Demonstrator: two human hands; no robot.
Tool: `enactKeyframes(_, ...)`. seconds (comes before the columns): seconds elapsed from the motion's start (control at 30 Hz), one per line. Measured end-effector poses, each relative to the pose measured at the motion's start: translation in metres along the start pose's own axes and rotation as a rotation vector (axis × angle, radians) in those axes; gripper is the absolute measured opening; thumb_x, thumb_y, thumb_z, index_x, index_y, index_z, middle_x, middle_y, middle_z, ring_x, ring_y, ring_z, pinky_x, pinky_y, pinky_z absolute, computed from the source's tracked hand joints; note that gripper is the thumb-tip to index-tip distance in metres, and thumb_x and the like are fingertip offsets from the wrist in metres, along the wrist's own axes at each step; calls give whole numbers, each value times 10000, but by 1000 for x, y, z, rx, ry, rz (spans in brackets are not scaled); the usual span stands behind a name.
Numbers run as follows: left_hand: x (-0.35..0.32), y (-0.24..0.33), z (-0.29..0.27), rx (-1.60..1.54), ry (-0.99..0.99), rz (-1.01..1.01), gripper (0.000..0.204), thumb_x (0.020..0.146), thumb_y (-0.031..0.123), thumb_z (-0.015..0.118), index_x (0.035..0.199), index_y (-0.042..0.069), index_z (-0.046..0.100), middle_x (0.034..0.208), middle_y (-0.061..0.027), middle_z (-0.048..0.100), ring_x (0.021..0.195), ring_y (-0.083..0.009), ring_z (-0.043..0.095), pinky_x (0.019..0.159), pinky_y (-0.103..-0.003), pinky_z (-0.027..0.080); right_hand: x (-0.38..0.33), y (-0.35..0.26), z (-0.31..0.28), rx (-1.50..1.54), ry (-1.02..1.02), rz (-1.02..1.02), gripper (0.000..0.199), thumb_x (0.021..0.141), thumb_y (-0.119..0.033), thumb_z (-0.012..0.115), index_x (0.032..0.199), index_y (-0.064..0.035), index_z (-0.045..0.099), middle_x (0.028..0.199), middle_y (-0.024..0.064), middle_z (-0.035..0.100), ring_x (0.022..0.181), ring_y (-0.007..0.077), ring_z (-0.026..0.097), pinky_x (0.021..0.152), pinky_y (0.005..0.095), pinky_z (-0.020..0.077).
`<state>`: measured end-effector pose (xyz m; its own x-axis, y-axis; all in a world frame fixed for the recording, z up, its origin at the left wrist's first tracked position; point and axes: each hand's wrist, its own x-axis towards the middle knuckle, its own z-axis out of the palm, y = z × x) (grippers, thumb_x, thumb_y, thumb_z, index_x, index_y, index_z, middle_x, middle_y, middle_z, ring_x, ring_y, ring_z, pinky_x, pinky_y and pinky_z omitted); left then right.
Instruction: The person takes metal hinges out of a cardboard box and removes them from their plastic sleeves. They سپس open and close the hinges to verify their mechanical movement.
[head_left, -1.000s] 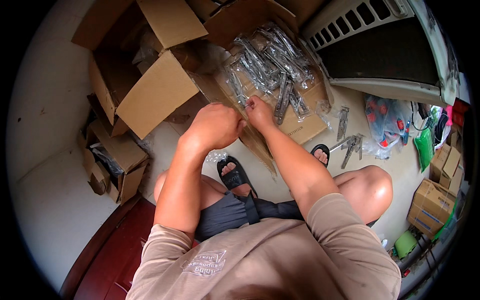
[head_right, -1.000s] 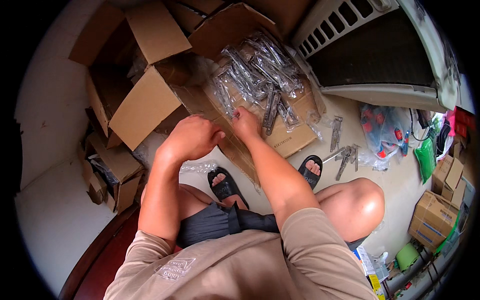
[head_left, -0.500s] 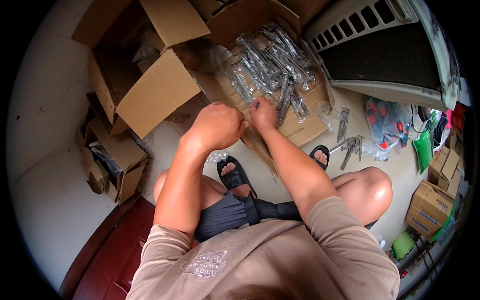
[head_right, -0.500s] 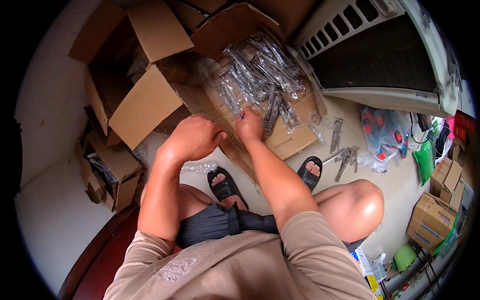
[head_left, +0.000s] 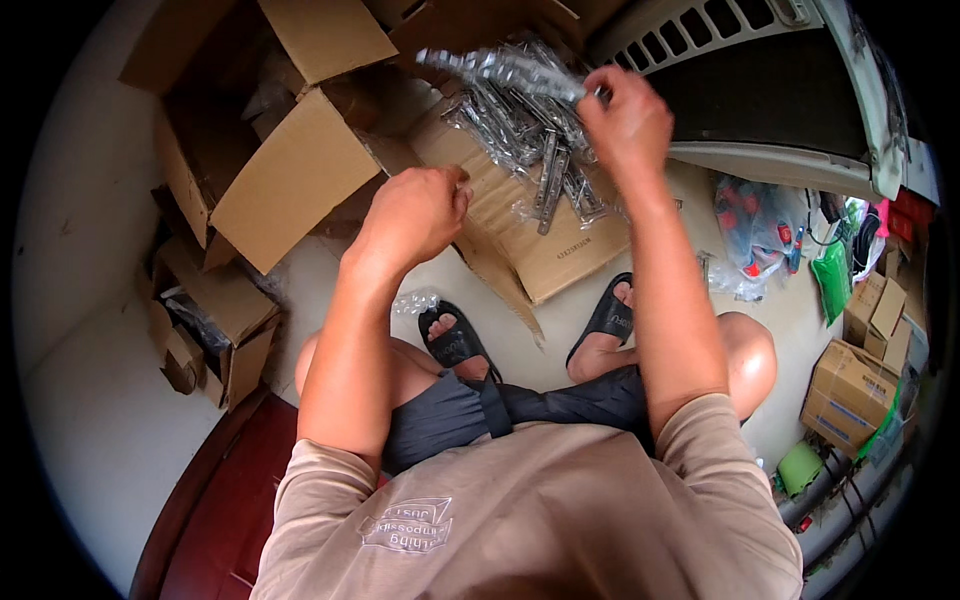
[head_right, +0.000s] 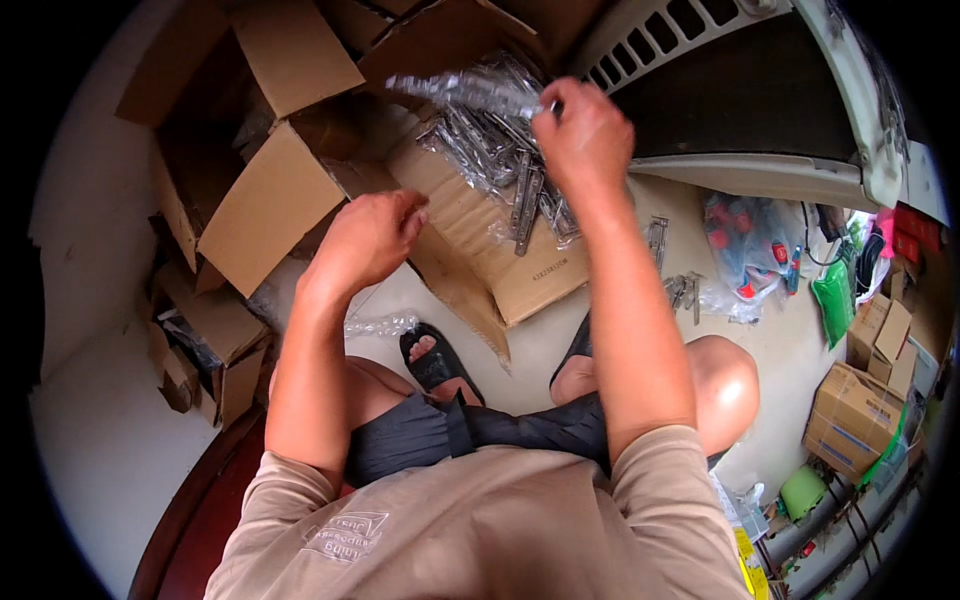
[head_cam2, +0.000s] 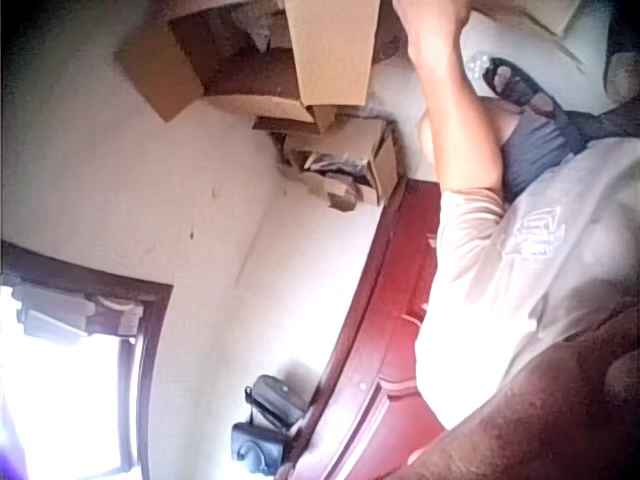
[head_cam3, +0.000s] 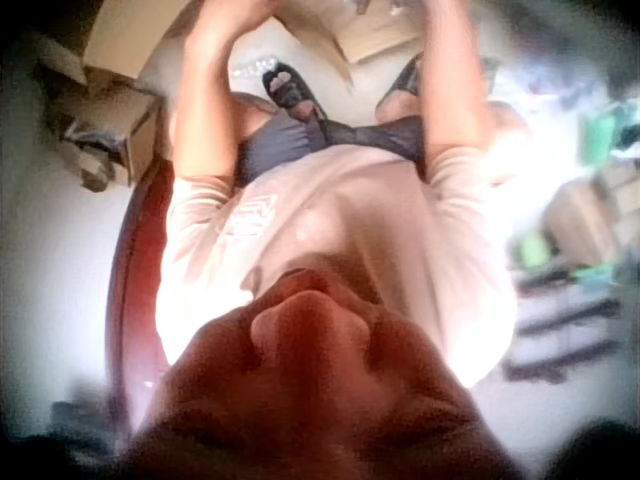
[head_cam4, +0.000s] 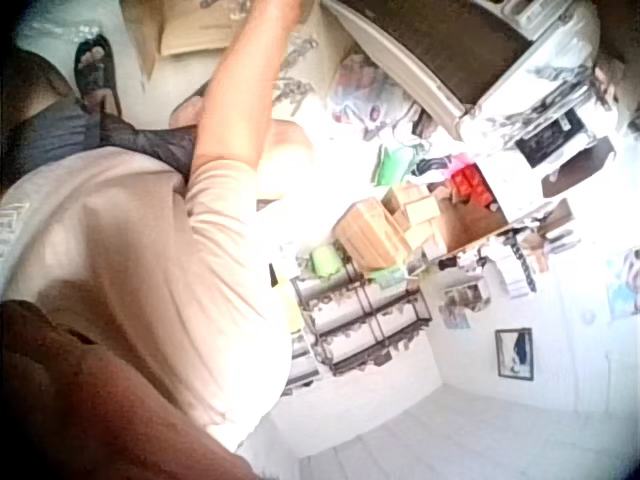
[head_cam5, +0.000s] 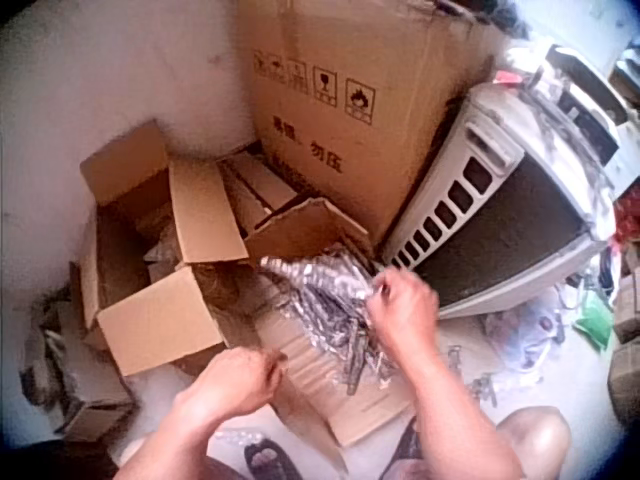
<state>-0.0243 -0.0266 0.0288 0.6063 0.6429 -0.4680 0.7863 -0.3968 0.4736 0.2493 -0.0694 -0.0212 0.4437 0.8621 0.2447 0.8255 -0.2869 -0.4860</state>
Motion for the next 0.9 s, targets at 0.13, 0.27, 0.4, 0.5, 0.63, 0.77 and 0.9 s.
enactKeyframes(0.13,6,-1,4,-83,215,-31,568,1007,244,648,1505,14,502,1349,-278,637,1222,-447,628,1035,-491,505,46,-12,-57,-98,48,-158,129,861,-185,682,974,-158,737,960,80,722,902,356,709,782,478,568)
enactKeyframes(0.27,15,1,8,-171,414,-72,717,1024,298,653,1615,19,360,1499,-298,528,1407,-452,512,1147,-472,454,57,-27,-90,-169,-7,-367,121,843,-119,668,949,-149,718,916,80,699,908,341,701,764,474,568)
enactKeyframes(0.4,21,8,10,-290,293,39,700,1042,350,648,1603,16,397,1543,-292,504,1454,-422,484,1200,-450,406,41,-37,-106,-173,-157,-502,125,816,-57,673,921,-121,691,884,81,669,900,335,687,749,462,565)
enactKeyframes(0.5,23,18,16,-465,77,253,701,1047,407,653,1594,25,437,1578,-283,486,1459,-379,494,1224,-433,364,26,-47,-119,-77,-241,-487,168,802,4,669,934,-97,688,904,81,679,894,340,685,760,452,567)
enactKeyframes(0.63,27,42,31,-919,-281,370,407,1112,370,580,1315,19,593,1112,-38,683,1050,-164,655,958,-344,529,24,-47,-128,75,-257,-521,246,807,43,649,1019,-70,704,990,101,709,904,343,695,796,425,575)
enactKeyframes(0.77,18,60,28,-1293,-456,197,377,1109,349,588,1352,65,546,1096,-34,705,841,-95,669,786,-277,571,13,-50,-119,443,-138,-183,453,875,69,562,1294,-59,679,1133,139,720,954,247,732,876,346,592)
enactKeyframes(0.9,20,56,27,-1351,-370,187,399,1115,358,572,1378,59,544,1102,-42,707,846,-96,658,768,-273,572,9,-43,-116,502,-83,134,388,905,1,617,1288,-2,675,1069,99,726,909,139,698,836,311,586)
